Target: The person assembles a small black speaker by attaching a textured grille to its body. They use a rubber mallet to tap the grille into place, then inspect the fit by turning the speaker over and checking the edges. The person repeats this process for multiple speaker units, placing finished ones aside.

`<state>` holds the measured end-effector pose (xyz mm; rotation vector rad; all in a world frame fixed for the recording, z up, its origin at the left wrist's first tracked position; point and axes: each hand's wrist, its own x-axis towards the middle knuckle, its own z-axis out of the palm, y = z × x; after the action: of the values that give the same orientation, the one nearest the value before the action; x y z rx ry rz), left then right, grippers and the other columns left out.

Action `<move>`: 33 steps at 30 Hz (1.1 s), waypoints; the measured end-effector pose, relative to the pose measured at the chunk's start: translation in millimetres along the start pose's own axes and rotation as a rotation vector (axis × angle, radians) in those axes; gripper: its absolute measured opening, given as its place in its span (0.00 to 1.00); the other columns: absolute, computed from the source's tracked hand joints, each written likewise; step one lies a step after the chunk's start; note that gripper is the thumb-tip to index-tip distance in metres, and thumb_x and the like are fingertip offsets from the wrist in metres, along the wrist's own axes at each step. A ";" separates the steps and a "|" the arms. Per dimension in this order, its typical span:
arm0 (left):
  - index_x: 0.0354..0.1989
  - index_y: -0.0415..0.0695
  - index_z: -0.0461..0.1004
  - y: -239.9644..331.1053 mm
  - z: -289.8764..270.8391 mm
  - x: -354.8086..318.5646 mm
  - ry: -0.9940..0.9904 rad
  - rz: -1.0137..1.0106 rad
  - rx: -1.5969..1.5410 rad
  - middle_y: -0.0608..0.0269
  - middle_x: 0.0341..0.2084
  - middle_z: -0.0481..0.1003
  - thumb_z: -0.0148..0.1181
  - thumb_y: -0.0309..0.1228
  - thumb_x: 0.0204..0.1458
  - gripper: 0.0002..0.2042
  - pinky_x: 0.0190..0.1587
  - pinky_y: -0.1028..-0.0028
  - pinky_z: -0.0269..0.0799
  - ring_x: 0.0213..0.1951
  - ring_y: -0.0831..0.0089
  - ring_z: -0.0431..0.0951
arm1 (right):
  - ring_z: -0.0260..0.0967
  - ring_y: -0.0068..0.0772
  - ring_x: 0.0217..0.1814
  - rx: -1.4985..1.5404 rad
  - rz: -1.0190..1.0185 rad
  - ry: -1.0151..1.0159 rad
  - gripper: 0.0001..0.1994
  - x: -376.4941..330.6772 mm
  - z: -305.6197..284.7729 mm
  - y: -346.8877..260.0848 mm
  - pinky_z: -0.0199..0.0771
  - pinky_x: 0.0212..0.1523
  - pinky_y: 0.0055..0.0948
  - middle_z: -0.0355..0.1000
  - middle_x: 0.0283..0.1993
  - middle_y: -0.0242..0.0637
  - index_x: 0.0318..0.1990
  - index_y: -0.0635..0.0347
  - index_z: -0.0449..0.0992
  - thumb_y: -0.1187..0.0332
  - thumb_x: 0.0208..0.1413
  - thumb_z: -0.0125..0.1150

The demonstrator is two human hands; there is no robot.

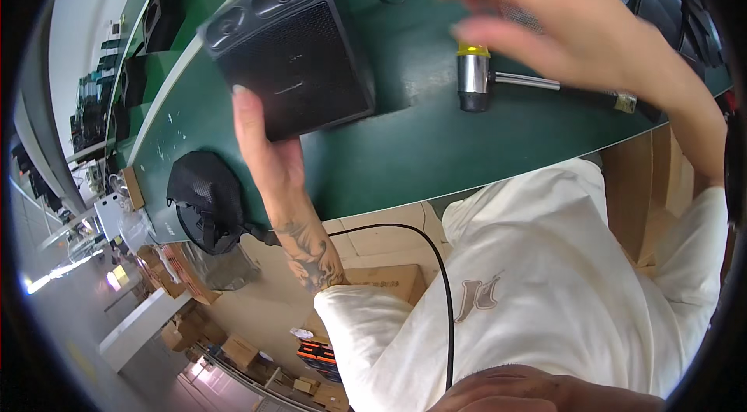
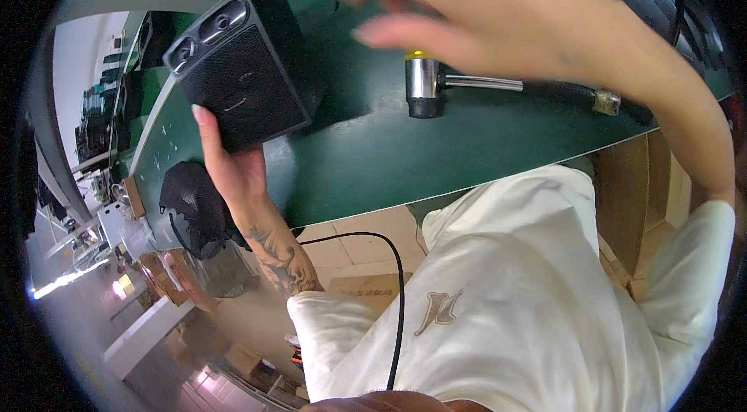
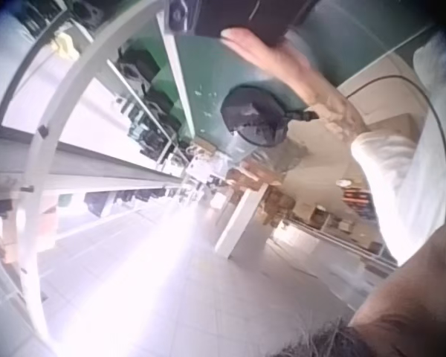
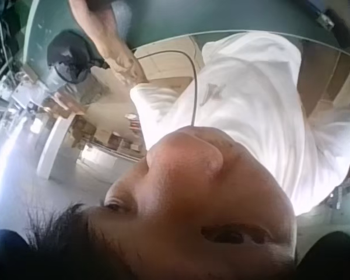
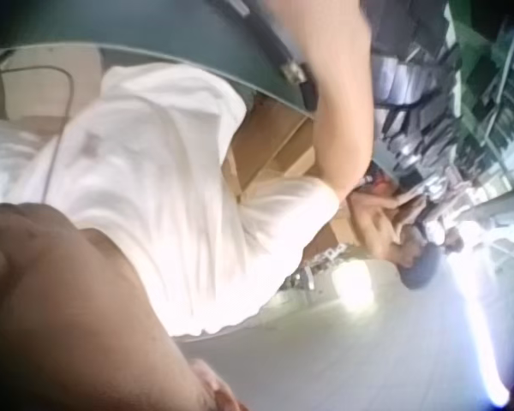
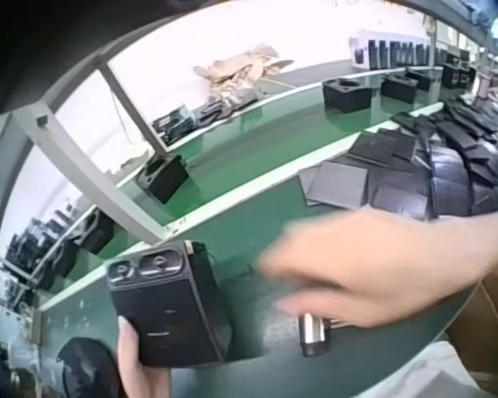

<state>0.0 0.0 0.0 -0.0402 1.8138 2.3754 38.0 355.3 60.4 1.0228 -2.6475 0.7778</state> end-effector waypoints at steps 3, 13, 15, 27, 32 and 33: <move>0.69 0.44 0.67 3.0 -1.3 -7.9 0.058 -0.094 0.123 0.61 0.65 0.71 0.52 0.50 0.69 0.27 0.72 0.61 0.55 0.66 0.68 0.68 | 0.77 0.38 0.41 -0.206 0.172 -0.376 0.28 -38.7 -0.4 -24.2 0.75 0.41 0.37 0.72 0.36 0.37 0.61 0.54 0.71 0.59 0.53 0.71; 0.74 0.36 0.58 -12.7 16.9 -28.3 -0.026 0.316 0.639 0.48 0.74 0.57 0.52 0.36 0.69 0.29 0.74 0.62 0.48 0.74 0.58 0.57 | 0.75 0.37 0.38 -0.028 0.174 -0.253 0.23 -57.7 12.7 -9.1 0.74 0.34 0.33 0.71 0.38 0.39 0.67 0.62 0.68 0.74 0.64 0.54; 0.73 0.37 0.61 -9.4 12.0 -24.8 -0.027 0.438 0.720 0.50 0.72 0.60 0.54 0.33 0.66 0.28 0.74 0.61 0.49 0.74 0.58 0.57 | 0.72 0.32 0.33 0.164 0.276 -0.206 0.21 -36.8 -2.9 -10.6 0.71 0.31 0.30 0.71 0.36 0.37 0.66 0.63 0.69 0.72 0.67 0.52; 0.59 0.32 0.73 -6.4 29.8 -4.0 -0.070 0.900 1.168 0.45 0.54 0.76 0.53 0.26 0.59 0.20 0.64 0.60 0.64 0.57 0.50 0.73 | 0.57 0.17 0.17 0.718 1.002 -0.676 0.14 130.2 -46.0 -24.6 0.60 0.17 0.21 0.64 0.21 0.27 0.44 0.67 0.74 0.66 0.74 0.46; 0.55 0.30 0.75 -8.8 25.3 -1.5 -0.054 0.969 1.159 0.44 0.52 0.78 0.50 0.26 0.59 0.18 0.62 0.59 0.66 0.54 0.49 0.76 | 0.57 0.17 0.16 0.695 0.952 -0.537 0.16 139.0 -52.1 -35.9 0.59 0.16 0.22 0.65 0.20 0.27 0.40 0.67 0.74 0.64 0.75 0.45; 0.54 0.30 0.75 -8.0 26.6 -0.2 -0.060 0.969 1.164 0.44 0.52 0.79 0.50 0.26 0.58 0.18 0.61 0.59 0.67 0.54 0.49 0.76 | 0.57 0.17 0.16 0.692 0.943 -0.546 0.16 140.9 -54.4 -34.6 0.59 0.16 0.22 0.65 0.20 0.27 0.40 0.67 0.74 0.64 0.75 0.44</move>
<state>3.2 27.5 -0.5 1.2173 3.2985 1.1111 -43.4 283.2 170.8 -0.0770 -3.4086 1.9185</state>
